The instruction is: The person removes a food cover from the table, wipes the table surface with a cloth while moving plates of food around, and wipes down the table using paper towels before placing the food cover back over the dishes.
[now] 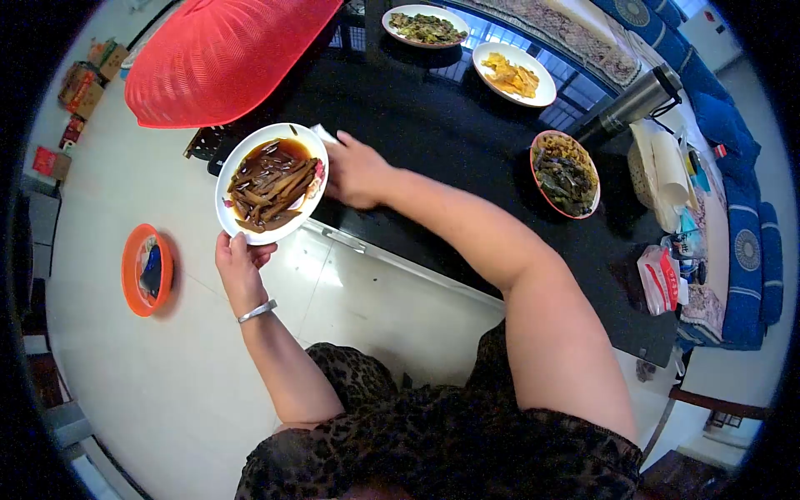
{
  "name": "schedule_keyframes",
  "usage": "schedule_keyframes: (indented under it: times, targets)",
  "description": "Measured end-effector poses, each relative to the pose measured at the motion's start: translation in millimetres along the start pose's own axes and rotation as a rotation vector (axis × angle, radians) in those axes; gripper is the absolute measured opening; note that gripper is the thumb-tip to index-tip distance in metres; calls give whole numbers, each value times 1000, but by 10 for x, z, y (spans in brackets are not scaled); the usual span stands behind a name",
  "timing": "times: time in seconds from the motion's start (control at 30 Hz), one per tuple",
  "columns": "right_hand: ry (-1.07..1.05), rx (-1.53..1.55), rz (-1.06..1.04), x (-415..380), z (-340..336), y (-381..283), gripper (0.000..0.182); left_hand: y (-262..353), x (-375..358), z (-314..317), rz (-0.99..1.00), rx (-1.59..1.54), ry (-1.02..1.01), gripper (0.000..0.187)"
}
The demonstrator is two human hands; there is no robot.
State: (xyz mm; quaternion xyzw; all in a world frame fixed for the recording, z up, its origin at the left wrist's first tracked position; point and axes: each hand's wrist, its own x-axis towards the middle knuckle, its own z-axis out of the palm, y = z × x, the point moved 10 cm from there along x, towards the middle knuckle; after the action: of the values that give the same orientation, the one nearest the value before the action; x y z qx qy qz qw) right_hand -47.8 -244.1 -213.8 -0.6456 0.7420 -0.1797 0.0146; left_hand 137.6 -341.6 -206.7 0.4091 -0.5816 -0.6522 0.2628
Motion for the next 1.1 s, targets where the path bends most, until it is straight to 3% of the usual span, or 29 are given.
schedule_keyframes:
  times: [0.07,0.13,0.2,0.27,0.37,0.4,0.43,0.47,0.5,0.53,0.6,0.63,0.67,0.73,0.8,0.87,0.97,1.03,1.1]
  targets:
    - [78,-155,-18,220,-40,371,53,3,-15,-13,-5,-10,4,35]
    - [-88,-271,235,351,6,1081,54,-18,-13,-26,-13,-4,-9,33]
    - [38,-190,626,172,-300,1743,57,-25,-50,-38,-22,9,-13,32]
    - [337,-444,816,-113,-526,2276,58,-36,-72,-65,-17,7,-6,31]
    - [378,-467,910,-109,-415,2475,56,-38,-85,-79,-6,13,-3,31]
    - [391,-316,824,4,-478,2336,57,-30,-94,-101,-2,18,3,31]
    - [197,-303,707,188,-456,1972,57,-20,-92,-103,2,22,4,31]
    - [152,-416,528,368,-133,1897,48,-11,-92,-82,5,23,3,31]
    - [90,-314,379,490,-52,1544,46,13,-96,-69,19,14,16,31]
    - [158,-107,442,409,-114,1186,45,-9,-70,-57,25,5,3,31]
    - [111,-303,63,274,62,487,47,16,-55,-3,35,-8,8,32]
    - [184,154,166,78,-52,358,46,33,-64,22,42,-10,-1,33]
    - [107,289,245,-134,-310,99,47,57,-71,58,49,-9,-10,33]
    - [215,-157,4,-345,-358,3,51,78,-70,148,54,-20,-40,34]
    - [-243,-140,442,-544,-396,612,52,44,-85,205,46,-38,-77,35]
    - [-28,-219,562,-837,-634,1361,52,-9,-123,335,34,-35,-101,34]
    - [198,-377,574,-1125,-588,1473,52,-55,-202,597,32,-37,-162,32]
    - [39,-285,506,-1282,-533,1010,55,-48,-236,769,36,-35,-210,28]
    - [48,-156,409,-1616,-569,401,60,-99,-263,927,22,-15,-240,28]
